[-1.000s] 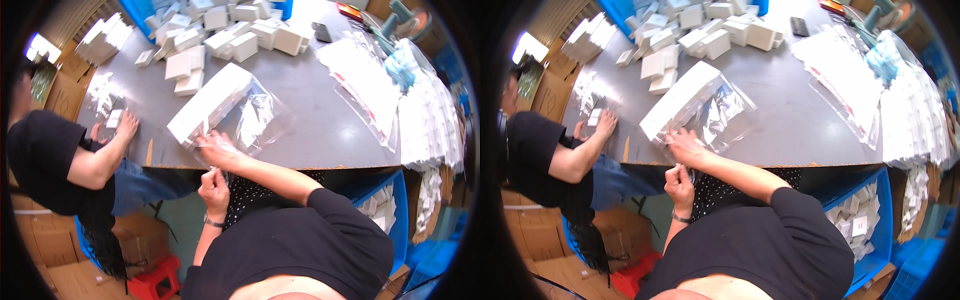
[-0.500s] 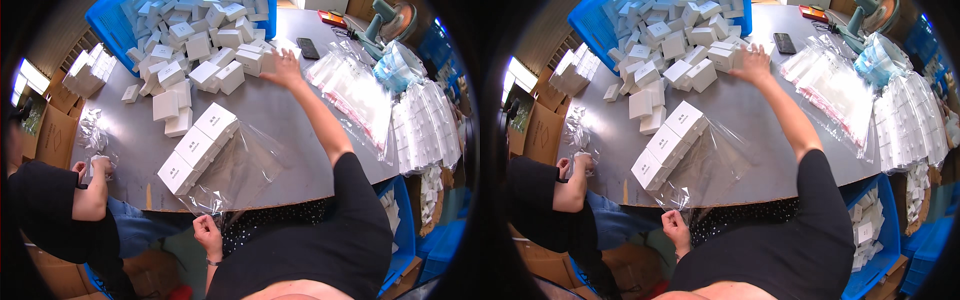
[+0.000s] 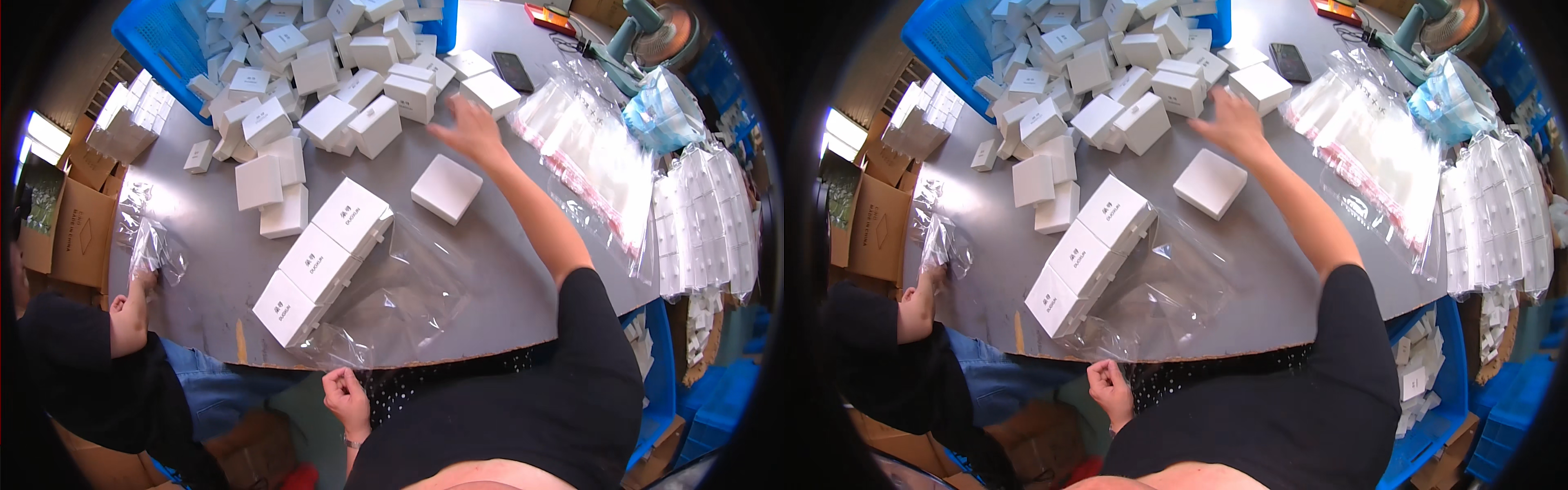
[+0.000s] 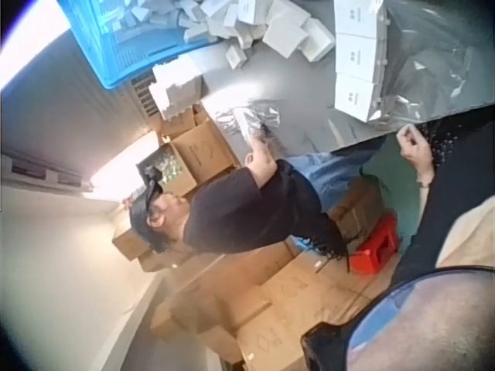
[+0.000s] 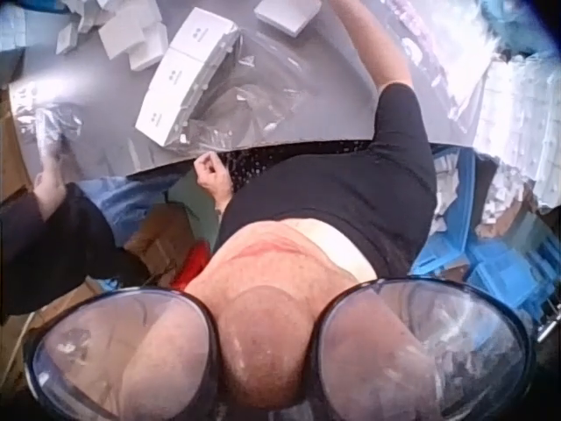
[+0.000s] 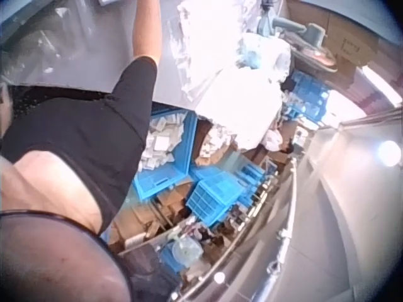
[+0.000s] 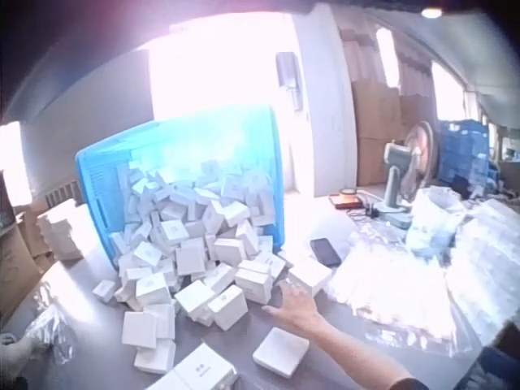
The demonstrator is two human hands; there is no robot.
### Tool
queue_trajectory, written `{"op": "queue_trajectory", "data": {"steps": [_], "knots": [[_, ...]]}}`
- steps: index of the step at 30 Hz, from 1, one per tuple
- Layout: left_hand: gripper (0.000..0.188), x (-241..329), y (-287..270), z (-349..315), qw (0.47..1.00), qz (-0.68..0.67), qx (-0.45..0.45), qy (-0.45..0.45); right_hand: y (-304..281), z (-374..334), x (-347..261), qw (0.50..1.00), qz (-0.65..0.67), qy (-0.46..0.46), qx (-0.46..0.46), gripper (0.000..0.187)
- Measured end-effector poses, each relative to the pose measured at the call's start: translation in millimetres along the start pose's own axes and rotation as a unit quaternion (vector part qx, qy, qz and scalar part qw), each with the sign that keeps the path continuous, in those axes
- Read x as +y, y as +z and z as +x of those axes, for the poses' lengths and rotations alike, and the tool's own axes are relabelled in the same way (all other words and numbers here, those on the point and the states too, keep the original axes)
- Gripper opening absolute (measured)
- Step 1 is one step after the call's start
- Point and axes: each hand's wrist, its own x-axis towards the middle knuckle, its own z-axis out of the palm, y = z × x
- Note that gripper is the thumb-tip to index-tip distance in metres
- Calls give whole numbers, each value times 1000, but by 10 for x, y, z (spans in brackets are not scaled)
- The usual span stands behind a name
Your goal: Packaging small white boxes into plastic bags at a warehouse workbench.
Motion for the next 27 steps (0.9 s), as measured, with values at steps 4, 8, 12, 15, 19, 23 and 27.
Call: {"op": "queue_trajectory", "data": {"steps": [4, 8, 12, 15, 19, 23, 27], "knots": [[8, 2, 107, 88, 999, -29, -21, -3, 539, 851, 231, 994, 57, -26, 87, 82], [8, -54, 135, -19, 997, -69, 39, -3, 247, 881, 376, 974, 219, -32, 46, 69], [6, 18, 32, -85, 998, -40, 10, -51, -612, 339, 1108, 966, 222, -38, -131, 59], [13, 129, -29, -31, 999, -29, -11, -32, -865, -301, 1433, 949, 57, 21, -311, 67], [37, 380, -176, 41, 982, 155, -19, 105, -625, -1168, 1279, 990, -105, 8, -95, 98], [42, 410, -160, 62, 982, 105, 10, 154, -766, -1396, 1172, 989, -62, -64, -121, 106], [39, 450, -185, 0, 975, 116, 8, 192, -807, -924, 817, 963, 113, -210, -128, 98]]}}
